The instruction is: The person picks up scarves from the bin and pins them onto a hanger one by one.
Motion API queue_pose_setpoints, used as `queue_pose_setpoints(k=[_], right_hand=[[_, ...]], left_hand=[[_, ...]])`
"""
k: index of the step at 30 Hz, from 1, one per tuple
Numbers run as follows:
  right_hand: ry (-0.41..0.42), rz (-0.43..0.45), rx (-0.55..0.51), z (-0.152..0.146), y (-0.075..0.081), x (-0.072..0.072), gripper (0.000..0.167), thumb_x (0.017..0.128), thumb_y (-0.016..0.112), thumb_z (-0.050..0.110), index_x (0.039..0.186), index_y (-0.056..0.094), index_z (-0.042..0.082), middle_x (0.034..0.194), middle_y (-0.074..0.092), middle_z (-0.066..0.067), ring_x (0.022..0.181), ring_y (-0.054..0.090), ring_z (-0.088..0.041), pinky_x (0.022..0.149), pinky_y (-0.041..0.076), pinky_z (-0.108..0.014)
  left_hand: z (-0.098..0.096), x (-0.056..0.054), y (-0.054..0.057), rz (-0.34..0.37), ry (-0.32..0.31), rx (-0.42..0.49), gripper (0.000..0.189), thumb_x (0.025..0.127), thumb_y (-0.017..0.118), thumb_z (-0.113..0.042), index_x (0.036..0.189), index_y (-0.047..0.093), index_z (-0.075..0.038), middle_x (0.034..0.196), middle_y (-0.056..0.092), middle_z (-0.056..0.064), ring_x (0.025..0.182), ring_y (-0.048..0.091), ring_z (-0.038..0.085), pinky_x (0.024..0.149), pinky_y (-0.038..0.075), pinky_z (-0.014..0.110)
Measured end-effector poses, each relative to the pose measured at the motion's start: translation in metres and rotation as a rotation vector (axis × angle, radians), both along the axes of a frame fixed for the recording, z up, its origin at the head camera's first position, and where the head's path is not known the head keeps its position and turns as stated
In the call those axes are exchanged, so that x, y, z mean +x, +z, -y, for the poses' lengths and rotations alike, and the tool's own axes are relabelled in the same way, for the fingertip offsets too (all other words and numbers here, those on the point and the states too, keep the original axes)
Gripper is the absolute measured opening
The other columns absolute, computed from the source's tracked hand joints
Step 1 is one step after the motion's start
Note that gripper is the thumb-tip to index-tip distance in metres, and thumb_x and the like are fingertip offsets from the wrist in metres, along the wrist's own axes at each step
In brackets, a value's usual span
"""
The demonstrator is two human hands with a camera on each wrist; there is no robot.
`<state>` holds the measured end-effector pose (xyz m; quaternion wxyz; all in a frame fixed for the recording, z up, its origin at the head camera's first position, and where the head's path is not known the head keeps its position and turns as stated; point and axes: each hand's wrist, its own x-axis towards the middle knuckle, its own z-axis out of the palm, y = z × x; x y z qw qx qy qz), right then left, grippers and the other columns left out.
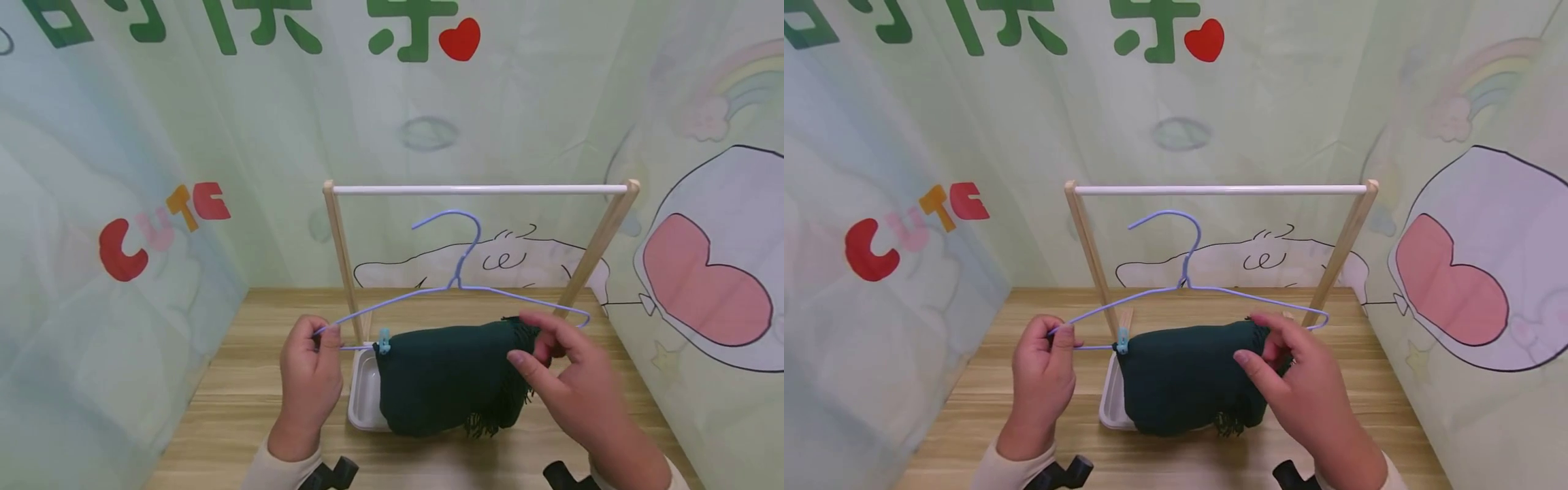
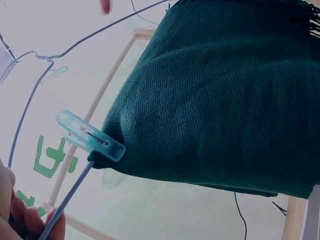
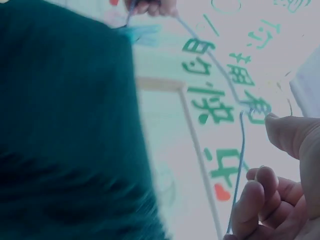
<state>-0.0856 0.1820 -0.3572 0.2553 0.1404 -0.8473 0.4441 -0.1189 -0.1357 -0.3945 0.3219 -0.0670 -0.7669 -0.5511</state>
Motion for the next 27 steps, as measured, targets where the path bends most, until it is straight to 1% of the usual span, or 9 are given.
queue_pose_setpoints(k=[2, 5, 8, 11, 13, 15, 20, 23, 27], right_hand=[[-0.020, 0.012, -0.018, -0.008, -0.010, 0.004, 0.046, 0.081, 0.085, -0.007, 0.124, 0.072, 0.004, 0.077, 0.054, 0.006, 0.074, 0.052, -0.007, 0.065, 0.043, -0.019], [-0.070, 0.088, 0.010, -0.019, -0.024, 0.013, 0.044, 0.082, 0.086, -0.005, 0.122, 0.072, 0.003, 0.075, 0.054, 0.006, 0.074, 0.053, -0.008, 0.069, 0.045, -0.016], [-0.132, 0.216, 0.060, -0.027, -0.036, 0.022, 0.040, 0.086, 0.086, 0.005, 0.123, 0.072, 0.007, 0.077, 0.053, 0.006, 0.074, 0.054, -0.008, 0.067, 0.047, -0.016], [-0.175, 0.330, 0.078, -0.029, -0.048, 0.027, 0.038, 0.089, 0.085, 0.013, 0.124, 0.071, 0.007, 0.080, 0.054, 0.003, 0.073, 0.055, -0.009, 0.065, 0.049, -0.020], [-0.198, 0.366, 0.085, -0.030, -0.056, 0.030, 0.036, 0.090, 0.085, 0.017, 0.123, 0.071, 0.009, 0.080, 0.054, 0.003, 0.071, 0.055, -0.008, 0.063, 0.048, -0.021], [-0.210, 0.387, 0.068, -0.032, -0.065, 0.031, 0.036, 0.090, 0.085, 0.016, 0.123, 0.071, 0.007, 0.081, 0.055, 0.002, 0.070, 0.054, -0.007, 0.062, 0.047, -0.022], [-0.256, 0.441, 0.063, -0.039, -0.083, 0.026, 0.037, 0.092, 0.083, 0.018, 0.124, 0.071, 0.005, 0.082, 0.055, 0.000, 0.070, 0.053, -0.008, 0.063, 0.047, -0.021], [-0.292, 0.484, 0.059, -0.042, -0.095, 0.018, 0.038, 0.093, 0.082, 0.020, 0.126, 0.070, 0.005, 0.082, 0.055, -0.003, 0.071, 0.052, -0.011, 0.061, 0.045, -0.022], [-0.319, 0.548, 0.020, -0.046, -0.118, 0.006, 0.039, 0.093, 0.082, 0.019, 0.127, 0.068, 0.004, 0.083, 0.056, -0.006, 0.070, 0.049, -0.014, 0.057, 0.041, -0.024]], left_hand=[[0.001, 0.000, 0.001, -0.010, 0.007, 0.007, 0.019, 0.105, 0.057, 0.001, 0.087, 0.052, 0.002, 0.076, 0.058, 0.006, 0.065, 0.053, 0.011, 0.055, 0.044, 0.023], [0.003, 0.000, 0.003, -0.015, 0.007, 0.014, 0.018, 0.105, 0.057, 0.001, 0.087, 0.052, 0.003, 0.076, 0.059, 0.007, 0.064, 0.053, 0.012, 0.054, 0.044, 0.022], [0.005, 0.001, 0.005, -0.016, 0.015, 0.013, 0.018, 0.105, 0.056, 0.000, 0.088, 0.052, 0.003, 0.076, 0.059, 0.009, 0.065, 0.053, 0.013, 0.055, 0.044, 0.022], [0.008, 0.002, 0.007, -0.020, 0.031, 0.007, 0.018, 0.106, 0.056, -0.001, 0.089, 0.052, 0.004, 0.078, 0.059, 0.011, 0.067, 0.054, 0.014, 0.057, 0.045, 0.022], [0.010, 0.003, 0.008, -0.023, 0.036, 0.009, 0.018, 0.106, 0.055, -0.001, 0.089, 0.052, 0.005, 0.078, 0.059, 0.012, 0.067, 0.054, 0.012, 0.057, 0.045, 0.021], [0.010, 0.003, 0.010, -0.033, 0.035, 0.013, 0.018, 0.106, 0.056, -0.001, 0.090, 0.052, 0.006, 0.078, 0.059, 0.010, 0.068, 0.054, 0.012, 0.058, 0.045, 0.021], [0.011, 0.001, 0.014, -0.030, 0.048, 0.033, 0.019, 0.106, 0.056, -0.001, 0.090, 0.052, 0.008, 0.081, 0.058, 0.003, 0.071, 0.059, 0.012, 0.059, 0.046, 0.020], [0.012, 0.001, 0.015, -0.018, 0.063, 0.044, 0.020, 0.107, 0.055, -0.002, 0.090, 0.052, 0.008, 0.082, 0.057, 0.003, 0.075, 0.063, 0.013, 0.060, 0.047, 0.019], [0.015, 0.001, 0.017, -0.026, 0.062, 0.048, 0.020, 0.107, 0.055, -0.002, 0.090, 0.052, 0.008, 0.082, 0.057, 0.003, 0.075, 0.062, 0.013, 0.061, 0.048, 0.019]])
